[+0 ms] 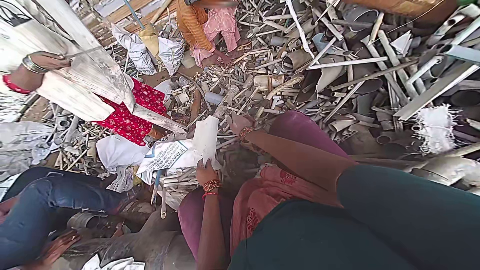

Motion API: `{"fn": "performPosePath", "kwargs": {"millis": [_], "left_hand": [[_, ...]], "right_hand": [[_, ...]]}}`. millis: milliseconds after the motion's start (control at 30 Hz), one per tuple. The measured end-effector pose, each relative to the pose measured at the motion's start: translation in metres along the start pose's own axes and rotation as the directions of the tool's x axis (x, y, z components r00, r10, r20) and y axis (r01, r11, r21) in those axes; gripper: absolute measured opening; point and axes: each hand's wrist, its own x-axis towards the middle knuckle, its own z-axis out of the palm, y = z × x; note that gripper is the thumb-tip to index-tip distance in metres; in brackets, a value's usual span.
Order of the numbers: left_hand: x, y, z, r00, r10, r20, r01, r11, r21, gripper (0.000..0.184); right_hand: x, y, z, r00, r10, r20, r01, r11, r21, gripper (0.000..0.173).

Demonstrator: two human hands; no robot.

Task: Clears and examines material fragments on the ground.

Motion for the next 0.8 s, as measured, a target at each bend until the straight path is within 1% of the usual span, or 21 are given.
{"fn": "performPosePath", "kwargs": {"millis": [100, 200, 233, 267, 300, 333, 367, 400, 433, 467, 533, 567, 600, 633, 667, 700, 733, 767, 800], "left_hand": [[0.008, -0.003, -0.002, 0.999, -0.045, 0.027, 0.043, 0.997, 0.066, 0.034], [0.006, 0.003, -0.003, 0.998, -0.059, 0.038, 0.053, 0.988, 0.148, 0.036], [0.005, 0.005, -0.003, 0.998, -0.053, 0.043, 0.045, 0.984, 0.174, 0.036], [0.003, 0.006, -0.004, 0.998, -0.044, 0.051, 0.033, 0.979, 0.201, 0.036], [-0.001, 0.008, -0.003, 0.998, -0.033, 0.056, 0.019, 0.972, 0.234, 0.036], [-0.004, 0.01, -0.002, 0.998, -0.018, 0.063, 0.001, 0.964, 0.265, 0.035], [-0.005, 0.012, -0.002, 0.998, 0.002, 0.063, -0.02, 0.959, 0.282, 0.035], [-0.005, 0.014, -0.003, 0.998, 0.016, 0.061, -0.033, 0.957, 0.287, 0.034], [-0.005, 0.014, -0.005, 0.998, 0.017, 0.066, -0.035, 0.958, 0.285, 0.033], [-0.006, 0.011, -0.006, 0.997, 0.009, 0.075, -0.029, 0.962, 0.273, 0.033], [-0.003, 0.008, -0.006, 0.997, -0.003, 0.082, -0.018, 0.968, 0.251, 0.031], [-0.001, 0.006, -0.005, 0.995, -0.017, 0.094, -0.007, 0.967, 0.253, 0.032], [0.001, 0.004, -0.004, 0.995, -0.028, 0.1, 0.002, 0.967, 0.255, 0.032], [0.002, 0.004, -0.002, 0.994, -0.035, 0.101, 0.008, 0.966, 0.259, 0.032], [0.001, 0.005, -0.001, 0.995, -0.037, 0.096, 0.011, 0.966, 0.259, 0.032], [-0.001, 0.008, 0.0, 0.996, -0.03, 0.088, 0.006, 0.967, 0.256, 0.032], [-0.003, 0.011, 0.0, 0.997, -0.016, 0.076, -0.003, 0.968, 0.249, 0.032], [-0.004, 0.012, -0.001, 0.998, 0.004, 0.06, -0.018, 0.972, 0.235, 0.032], [-0.004, 0.012, -0.004, 0.999, 0.02, 0.048, -0.03, 0.973, 0.227, 0.031]], "right_hand": [[-0.025, -0.017, 0.004, 0.973, -0.222, -0.062, 0.225, 0.973, 0.049, 0.044], [-0.034, -0.018, 0.009, 0.91, -0.372, -0.182, 0.392, 0.915, 0.091, 0.042], [-0.03, -0.014, 0.01, 0.904, -0.395, -0.167, 0.41, 0.91, 0.067, 0.042], [-0.022, -0.007, 0.012, 0.916, -0.39, -0.091, 0.392, 0.92, 0.006, 0.042], [-0.011, 0.003, 0.014, 0.941, -0.337, 0.023, 0.338, 0.939, -0.069, 0.041], [0.001, 0.013, 0.018, 0.963, -0.234, 0.134, 0.251, 0.96, -0.122, 0.042], [0.009, 0.016, 0.017, 0.969, -0.146, 0.201, 0.174, 0.976, -0.129, 0.042], [0.01, 0.012, 0.013, 0.97, -0.129, 0.205, 0.155, 0.981, -0.115, 0.043], [0.005, 0.001, 0.01, 0.97, -0.171, 0.174, 0.184, 0.981, -0.062, 0.044], [-0.005, -0.01, 0.006, 0.963, -0.241, 0.118, 0.243, 0.97, 0.003, 0.042], [-0.025, -0.03, -0.004, 0.923, -0.386, 0.0, 0.383, 0.917, 0.109, 0.04], [-0.033, -0.032, -0.005, 0.904, -0.428, -0.026, 0.427, 0.896, 0.121, 0.04], [-0.035, -0.027, -0.002, 0.897, -0.443, -0.009, 0.442, 0.893, 0.083, 0.04], [-0.031, -0.016, 0.005, 0.906, -0.418, 0.066, 0.419, 0.908, -0.004, 0.041], [-0.025, -0.003, 0.012, 0.924, -0.337, 0.18, 0.362, 0.924, -0.126, 0.042], [-0.015, 0.009, 0.018, 0.932, -0.222, 0.286, 0.295, 0.925, -0.242, 0.043], [-0.008, 0.014, 0.022, 0.936, -0.138, 0.323, 0.241, 0.922, -0.303, 0.04], [-0.005, 0.01, 0.023, 0.943, -0.114, 0.312, 0.214, 0.927, -0.308, 0.038], [-0.009, 0.001, 0.02, 0.951, -0.147, 0.271, 0.222, 0.937, -0.27, 0.039]]}}
